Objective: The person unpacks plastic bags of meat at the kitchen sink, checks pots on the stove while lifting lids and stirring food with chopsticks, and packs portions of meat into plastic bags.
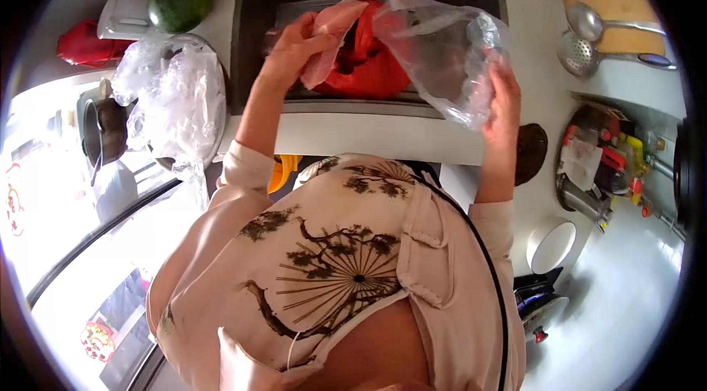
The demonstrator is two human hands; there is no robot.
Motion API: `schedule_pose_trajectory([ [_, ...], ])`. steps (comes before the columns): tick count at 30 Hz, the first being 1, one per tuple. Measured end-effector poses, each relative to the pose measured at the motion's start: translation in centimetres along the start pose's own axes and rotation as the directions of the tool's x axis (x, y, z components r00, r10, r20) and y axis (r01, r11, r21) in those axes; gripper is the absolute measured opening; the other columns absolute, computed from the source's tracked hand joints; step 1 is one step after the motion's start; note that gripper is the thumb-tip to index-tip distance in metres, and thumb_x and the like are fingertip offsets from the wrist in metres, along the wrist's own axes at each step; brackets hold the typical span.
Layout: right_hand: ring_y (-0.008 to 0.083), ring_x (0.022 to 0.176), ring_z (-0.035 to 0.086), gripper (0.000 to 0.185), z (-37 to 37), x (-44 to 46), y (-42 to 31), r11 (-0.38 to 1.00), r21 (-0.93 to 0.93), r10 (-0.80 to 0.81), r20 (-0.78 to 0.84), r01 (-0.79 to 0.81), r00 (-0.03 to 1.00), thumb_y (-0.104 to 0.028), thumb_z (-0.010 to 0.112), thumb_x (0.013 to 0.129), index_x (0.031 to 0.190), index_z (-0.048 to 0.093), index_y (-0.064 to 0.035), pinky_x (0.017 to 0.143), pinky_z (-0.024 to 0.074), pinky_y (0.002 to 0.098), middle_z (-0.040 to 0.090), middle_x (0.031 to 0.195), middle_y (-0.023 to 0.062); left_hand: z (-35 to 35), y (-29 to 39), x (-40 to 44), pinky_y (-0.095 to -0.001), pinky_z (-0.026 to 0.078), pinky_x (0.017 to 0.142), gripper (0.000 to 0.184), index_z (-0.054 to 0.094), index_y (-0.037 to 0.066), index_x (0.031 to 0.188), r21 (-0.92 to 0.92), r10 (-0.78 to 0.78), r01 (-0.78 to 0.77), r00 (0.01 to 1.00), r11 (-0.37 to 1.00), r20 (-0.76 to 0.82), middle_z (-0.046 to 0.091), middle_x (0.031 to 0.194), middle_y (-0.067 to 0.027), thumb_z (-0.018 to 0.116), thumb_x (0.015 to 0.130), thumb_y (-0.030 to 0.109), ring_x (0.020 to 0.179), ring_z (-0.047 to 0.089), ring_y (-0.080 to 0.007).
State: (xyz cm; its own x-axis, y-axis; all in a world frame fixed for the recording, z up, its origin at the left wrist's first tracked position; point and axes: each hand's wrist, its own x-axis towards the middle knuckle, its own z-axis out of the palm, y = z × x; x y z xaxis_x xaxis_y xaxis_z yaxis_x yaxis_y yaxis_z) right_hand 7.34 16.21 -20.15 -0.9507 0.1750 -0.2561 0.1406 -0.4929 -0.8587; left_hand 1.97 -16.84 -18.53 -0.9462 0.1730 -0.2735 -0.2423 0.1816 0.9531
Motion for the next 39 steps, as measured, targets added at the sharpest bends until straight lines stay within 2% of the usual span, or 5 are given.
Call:
schedule_pose_trajectory([
  [12, 0.0094, 0.090, 0.056, 0.034, 4.6, -3.3, -0.3, 0.992, -0.022, 0.122, -0.077, -0.124, 0.989, -0.014, 0.052, 0.091, 0.123, 0.050, -0.0017, 0.076, 0.0459, 0.0225, 0.058, 0.110, 0.0044, 14.2, 2.7, 4.8, -0.0260, 0.048, 0.070, 0.050, 0.049, -0.002, 0.120, -0.008, -0.351, 0.365, 0.902, 0.931, 0.252, 0.058, 0.102, -0.0127, 0.067, 0.080, 0.021, 0.084, 0.057, -0.0178],
  [21, 0.0073, 0.064, 0.045, 0.050, -0.8, -2.4, -4.5, 0.903, 0.422, 0.034, 0.127, -0.085, 0.991, -0.013, 0.055, 0.087, 0.130, 0.039, 0.0053, 0.056, 0.0416, 0.0198, 0.057, 0.092, 0.0059, 4.7, 5.2, 0.8, -0.0280, 0.052, 0.073, 0.026, 0.061, 0.002, 0.107, -0.378, 0.228, -0.088, 0.911, 0.921, 0.343, 0.067, 0.095, -0.0136, 0.049, 0.090, 0.018, 0.081, 0.065, -0.0184],
  [24, 0.0066, 0.064, 0.041, 0.056, -1.6, -2.5, -5.4, 0.872, 0.481, 0.012, 0.158, -0.087, 0.987, -0.013, 0.054, 0.088, 0.135, 0.030, 0.0060, 0.055, 0.0385, 0.0180, 0.042, 0.074, 0.0011, 0.1, -0.9, 4.7, -0.0321, 0.052, 0.066, 0.025, 0.066, 0.002, 0.095, 0.350, 0.059, -0.089, 0.994, 0.932, 0.096, 0.067, 0.084, -0.0134, 0.051, 0.088, 0.020, 0.074, 0.064, -0.0209],
  [27, 0.0082, 0.063, 0.042, 0.061, -0.1, -2.9, -6.2, 0.891, 0.445, 0.045, 0.099, -0.085, 0.994, -0.010, 0.053, 0.087, 0.138, 0.022, 0.0040, 0.055, 0.0385, 0.0195, 0.042, 0.073, 0.0014, -0.1, -8.1, 9.1, -0.0373, 0.051, 0.070, 0.021, 0.065, 0.001, 0.093, 0.906, -0.168, -0.422, 0.894, -0.009, 0.415, 0.064, 0.090, -0.0175, 0.053, 0.081, 0.013, 0.080, 0.063, -0.0283],
  [39, 0.0068, 0.067, 0.045, 0.051, 0.2, -5.1, -6.9, 0.906, 0.401, 0.128, 0.045, -0.136, 0.991, -0.019, 0.047, 0.091, 0.136, 0.034, 0.0009, 0.055, 0.0383, 0.0169, 0.047, 0.078, 0.0003, 4.3, -18.5, 13.7, -0.0389, 0.035, 0.100, 0.048, 0.044, 0.008, 0.130, 0.975, -0.156, -0.015, 0.986, 0.223, 0.051, 0.044, 0.132, -0.0145, 0.045, 0.090, 0.035, 0.120, 0.043, -0.0301],
])
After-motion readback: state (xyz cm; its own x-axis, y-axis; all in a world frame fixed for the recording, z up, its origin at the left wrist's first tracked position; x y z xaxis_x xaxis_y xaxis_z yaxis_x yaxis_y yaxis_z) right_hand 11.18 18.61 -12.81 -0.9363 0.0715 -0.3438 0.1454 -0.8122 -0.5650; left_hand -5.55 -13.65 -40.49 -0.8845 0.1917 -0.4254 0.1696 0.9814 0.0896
